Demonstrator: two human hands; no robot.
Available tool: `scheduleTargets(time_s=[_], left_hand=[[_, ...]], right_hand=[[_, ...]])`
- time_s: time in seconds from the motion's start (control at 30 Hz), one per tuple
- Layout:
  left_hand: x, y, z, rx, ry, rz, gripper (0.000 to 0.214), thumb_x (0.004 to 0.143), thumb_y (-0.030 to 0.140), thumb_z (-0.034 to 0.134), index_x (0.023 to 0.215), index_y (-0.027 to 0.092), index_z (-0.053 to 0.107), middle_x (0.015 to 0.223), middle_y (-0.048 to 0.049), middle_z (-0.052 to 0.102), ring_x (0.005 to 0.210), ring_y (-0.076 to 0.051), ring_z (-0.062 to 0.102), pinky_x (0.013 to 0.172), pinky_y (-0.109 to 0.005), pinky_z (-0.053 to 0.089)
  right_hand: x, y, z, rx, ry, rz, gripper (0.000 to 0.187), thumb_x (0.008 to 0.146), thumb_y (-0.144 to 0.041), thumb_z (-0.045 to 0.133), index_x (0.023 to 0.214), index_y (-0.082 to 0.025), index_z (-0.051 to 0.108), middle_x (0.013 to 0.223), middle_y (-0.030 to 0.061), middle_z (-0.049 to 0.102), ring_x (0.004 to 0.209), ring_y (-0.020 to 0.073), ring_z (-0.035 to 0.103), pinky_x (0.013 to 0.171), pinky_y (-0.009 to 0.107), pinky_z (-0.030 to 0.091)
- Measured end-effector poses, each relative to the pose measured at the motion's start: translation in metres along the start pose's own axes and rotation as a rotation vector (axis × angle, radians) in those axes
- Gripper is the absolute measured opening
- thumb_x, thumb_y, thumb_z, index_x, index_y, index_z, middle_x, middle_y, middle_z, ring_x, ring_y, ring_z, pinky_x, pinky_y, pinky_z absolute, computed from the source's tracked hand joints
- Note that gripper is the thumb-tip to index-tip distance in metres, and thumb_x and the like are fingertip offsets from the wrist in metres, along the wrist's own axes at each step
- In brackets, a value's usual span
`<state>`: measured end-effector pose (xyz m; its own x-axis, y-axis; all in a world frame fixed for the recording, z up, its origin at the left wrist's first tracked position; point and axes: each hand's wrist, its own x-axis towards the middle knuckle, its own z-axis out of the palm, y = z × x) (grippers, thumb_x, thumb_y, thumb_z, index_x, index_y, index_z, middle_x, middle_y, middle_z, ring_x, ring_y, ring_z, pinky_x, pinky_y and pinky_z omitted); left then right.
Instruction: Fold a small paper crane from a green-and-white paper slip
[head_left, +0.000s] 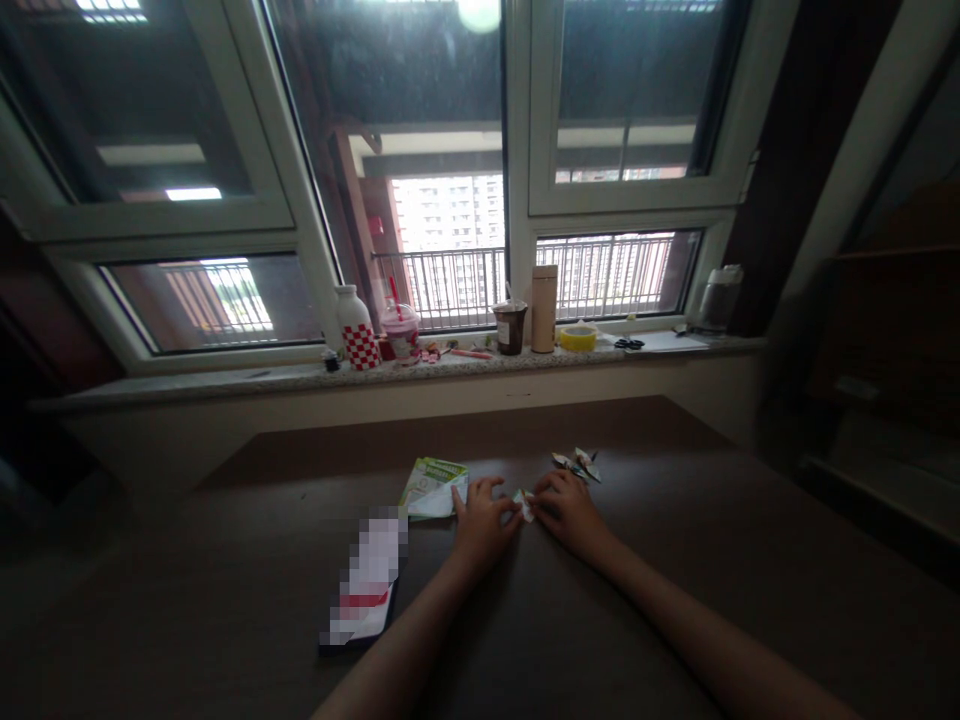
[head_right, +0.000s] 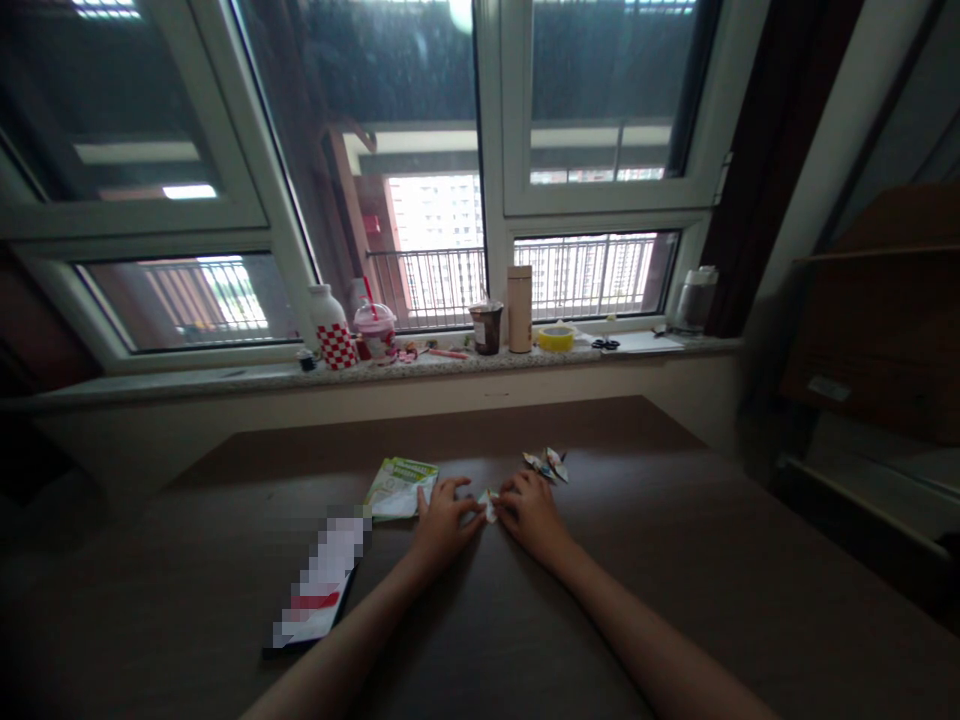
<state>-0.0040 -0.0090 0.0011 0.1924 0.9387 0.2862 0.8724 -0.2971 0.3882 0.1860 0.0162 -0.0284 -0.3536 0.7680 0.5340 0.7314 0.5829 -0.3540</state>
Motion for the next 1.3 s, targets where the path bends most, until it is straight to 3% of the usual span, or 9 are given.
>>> scheduleTargets(time_s=[0.23, 0.4, 0.67, 0.87, 1.07, 1.3], left_hand=[[0.0, -0.002, 0.003, 0.004, 0.012, -0.012, 0.013, 0.085, 0.039, 0.066, 0.093, 0.033, 0.075, 0.133, -0.0046, 0.058, 0.132, -0.028, 0.044, 0.111, -0.075, 0.008], [0.0, -0.001, 0.003, 0.016, -0.012, -0.033, 0.015, 0.085, 0.041, 0.066, 0.096, 0.034, 0.074, 0.134, -0.0038, 0.057, 0.132, -0.029, 0.043, 0.111, -0.076, 0.009], [-0.001, 0.001, 0.001, 0.046, -0.007, -0.05, 0.021, 0.085, 0.041, 0.065, 0.104, 0.035, 0.072, 0.136, -0.0048, 0.056, 0.135, -0.03, 0.039, 0.112, -0.075, 0.007], [-0.001, 0.0, 0.003, 0.067, 0.005, -0.045, 0.023, 0.086, 0.042, 0.063, 0.106, 0.041, 0.073, 0.138, -0.004, 0.055, 0.137, -0.032, 0.036, 0.11, -0.076, 0.006], [0.002, -0.003, 0.005, 0.075, -0.029, -0.044, 0.026, 0.084, 0.05, 0.064, 0.108, 0.044, 0.072, 0.142, -0.0026, 0.053, 0.139, -0.033, 0.034, 0.109, -0.078, 0.004], [0.002, -0.004, 0.004, 0.082, -0.046, -0.057, 0.027, 0.085, 0.05, 0.062, 0.111, 0.048, 0.071, 0.144, -0.0023, 0.052, 0.14, -0.033, 0.033, 0.109, -0.078, 0.002]], right_hand=[[0.0, -0.004, -0.004, -0.08, -0.021, -0.008, 0.013, 0.089, -0.025, 0.063, 0.092, -0.025, 0.076, 0.104, 0.0068, 0.068, 0.11, 0.0261, 0.052, 0.1, 0.045, 0.039], [0.004, -0.001, -0.013, -0.095, -0.039, -0.113, 0.014, 0.09, -0.027, 0.062, 0.093, -0.027, 0.076, 0.105, 0.0064, 0.067, 0.109, 0.0255, 0.052, 0.101, 0.047, 0.04], [0.003, 0.005, -0.022, -0.036, -0.129, -0.208, 0.023, 0.09, -0.026, 0.062, 0.109, -0.033, 0.073, 0.119, 0.003, 0.068, 0.119, 0.0261, 0.05, 0.107, 0.052, 0.036], [-0.001, 0.003, -0.024, 0.0, -0.173, -0.204, 0.028, 0.09, -0.024, 0.062, 0.114, -0.035, 0.071, 0.122, 0.0026, 0.068, 0.122, 0.025, 0.052, 0.112, 0.056, 0.029], [-0.002, 0.002, -0.027, 0.003, -0.165, -0.204, 0.027, 0.09, -0.027, 0.062, 0.114, -0.036, 0.071, 0.123, 0.0032, 0.067, 0.121, 0.0255, 0.05, 0.107, 0.051, 0.037], [-0.002, 0.002, -0.025, 0.012, -0.164, -0.203, 0.028, 0.092, -0.026, 0.059, 0.115, -0.034, 0.071, 0.126, 0.0039, 0.065, 0.126, 0.0267, 0.046, 0.108, 0.051, 0.038]])
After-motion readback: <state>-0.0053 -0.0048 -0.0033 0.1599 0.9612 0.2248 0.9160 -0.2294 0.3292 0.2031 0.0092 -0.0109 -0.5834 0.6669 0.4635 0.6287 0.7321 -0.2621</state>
